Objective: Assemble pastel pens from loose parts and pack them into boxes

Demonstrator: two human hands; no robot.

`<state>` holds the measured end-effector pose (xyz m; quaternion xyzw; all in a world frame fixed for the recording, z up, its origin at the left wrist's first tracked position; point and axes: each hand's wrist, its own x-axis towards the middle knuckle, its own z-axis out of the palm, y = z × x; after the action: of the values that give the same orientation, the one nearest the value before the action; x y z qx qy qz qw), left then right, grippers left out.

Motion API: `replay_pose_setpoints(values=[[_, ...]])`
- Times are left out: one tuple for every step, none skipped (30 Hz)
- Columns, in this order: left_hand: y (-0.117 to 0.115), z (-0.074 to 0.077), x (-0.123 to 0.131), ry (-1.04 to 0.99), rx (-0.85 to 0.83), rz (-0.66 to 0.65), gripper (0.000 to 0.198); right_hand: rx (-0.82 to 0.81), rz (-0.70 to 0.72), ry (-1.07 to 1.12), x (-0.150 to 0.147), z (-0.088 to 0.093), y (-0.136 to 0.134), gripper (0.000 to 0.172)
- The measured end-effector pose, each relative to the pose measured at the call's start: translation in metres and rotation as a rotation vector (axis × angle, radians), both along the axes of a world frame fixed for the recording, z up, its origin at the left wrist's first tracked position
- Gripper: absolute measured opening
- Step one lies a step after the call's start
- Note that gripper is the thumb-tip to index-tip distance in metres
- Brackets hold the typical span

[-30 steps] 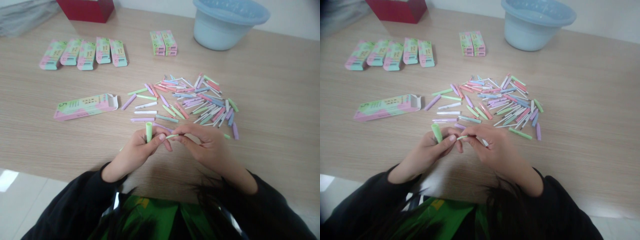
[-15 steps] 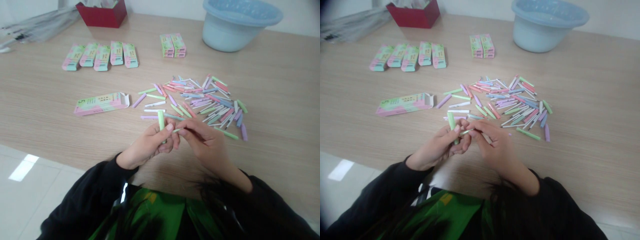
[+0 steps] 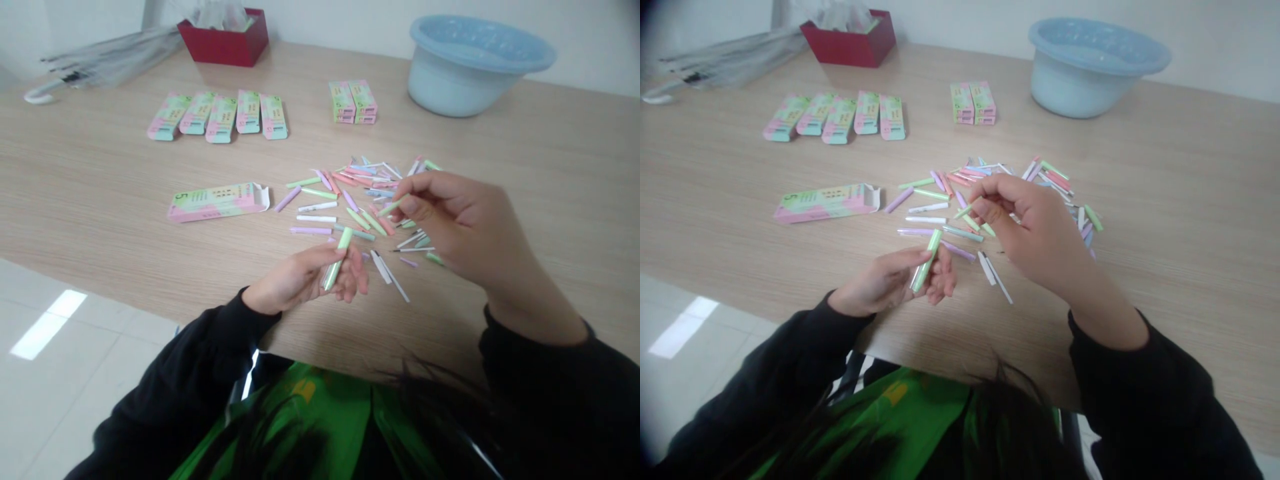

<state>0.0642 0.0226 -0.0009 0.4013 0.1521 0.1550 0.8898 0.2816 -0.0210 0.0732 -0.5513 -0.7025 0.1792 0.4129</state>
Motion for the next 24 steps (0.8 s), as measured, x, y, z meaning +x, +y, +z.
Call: replay_pose_setpoints(values=[[-0.001, 0.0, 0.0, -0.012, 0.031, -0.012, 0.028, 0.003, 0.006, -0.029, 0.0, 0.001, 0.002, 0.012], [-0.002, 0.001, 0.0, -0.024, 0.063, -0.017, 0.028, 0.006, 0.017, -0.055, 0.001, 0.001, 0.003, 0.011], [-0.002, 0.001, 0.0, -0.032, 0.094, -0.013, 0.028, 0.007, 0.031, -0.076, 0.001, 0.001, 0.003, 0.011], [-0.003, 0.001, 0.0, -0.036, 0.123, -0.003, 0.027, 0.004, 0.045, -0.095, 0.001, 0.001, 0.003, 0.011], [-0.003, 0.0, 0.001, -0.033, 0.15, 0.004, 0.027, 0.0, 0.055, -0.112, 0.001, 0.001, 0.003, 0.01], [-0.003, 0.0, 0.001, -0.025, 0.177, 0.004, 0.027, -0.007, 0.062, -0.127, 0.0, 0.002, 0.002, 0.01], [-0.003, -0.001, 0.002, -0.022, 0.205, -0.005, 0.026, -0.013, 0.064, -0.14, 0.0, 0.002, 0.002, 0.01], [-0.003, -0.002, 0.003, -0.025, 0.235, -0.019, 0.027, -0.016, 0.064, -0.149, 0.0, 0.002, 0.001, 0.01], [-0.003, -0.004, 0.003, -0.029, 0.265, -0.035, 0.027, -0.017, 0.066, -0.157, -0.001, 0.003, 0.0, 0.011], [-0.002, -0.005, 0.004, -0.03, 0.293, -0.05, 0.027, -0.018, 0.074, -0.163, -0.001, 0.003, -0.001, 0.011], [-0.002, -0.006, 0.004, -0.028, 0.319, -0.056, 0.028, -0.02, 0.085, -0.17, -0.001, 0.003, -0.002, 0.011], [-0.002, -0.006, 0.004, -0.021, 0.343, -0.059, 0.028, -0.022, 0.1, -0.179, -0.002, 0.003, -0.002, 0.01], [-0.002, -0.007, 0.003, -0.007, 0.368, -0.06, 0.028, -0.024, 0.119, -0.19, -0.003, 0.002, -0.003, 0.011], [-0.002, -0.006, 0.003, 0.01, 0.388, -0.061, 0.028, -0.028, 0.143, -0.202, -0.003, 0.002, -0.004, 0.011], [-0.002, -0.005, 0.002, 0.024, 0.404, -0.062, 0.029, -0.031, 0.169, -0.211, -0.004, 0.001, -0.004, 0.012], [-0.002, -0.004, 0.002, 0.037, 0.42, -0.063, 0.029, -0.034, 0.195, -0.216, -0.005, 0.0, -0.004, 0.012], [-0.002, -0.003, 0.001, 0.051, 0.437, -0.069, 0.03, -0.039, 0.221, -0.218, -0.006, -0.001, -0.004, 0.012], [-0.003, -0.001, 0.001, 0.064, 0.454, -0.079, 0.03, -0.044, 0.247, -0.217, -0.007, -0.002, -0.004, 0.012], [-0.003, 0.0, 0.001, 0.074, 0.472, -0.088, 0.03, -0.048, 0.272, -0.213, -0.008, -0.003, -0.004, 0.012], [-0.003, 0.002, 0.001, 0.08, 0.491, -0.094, 0.03, -0.049, 0.294, -0.209, -0.009, -0.004, -0.004, 0.012], [-0.003, 0.002, 0.001, 0.082, 0.508, -0.093, 0.03, -0.045, 0.315, -0.203, -0.01, -0.006, -0.004, 0.012], [-0.003, 0.003, 0.001, 0.079, 0.522, -0.083, 0.028, -0.043, 0.339, -0.198, -0.01, -0.007, -0.004, 0.013], [-0.003, 0.004, 0.001, 0.074, 0.536, -0.067, 0.027, -0.046, 0.367, -0.191, -0.01, -0.009, -0.004, 0.016], [-0.003, 0.004, 0.001, 0.072, 0.55, -0.049, 0.025, -0.057, 0.398, -0.184, -0.01, -0.01, -0.005, 0.019]])
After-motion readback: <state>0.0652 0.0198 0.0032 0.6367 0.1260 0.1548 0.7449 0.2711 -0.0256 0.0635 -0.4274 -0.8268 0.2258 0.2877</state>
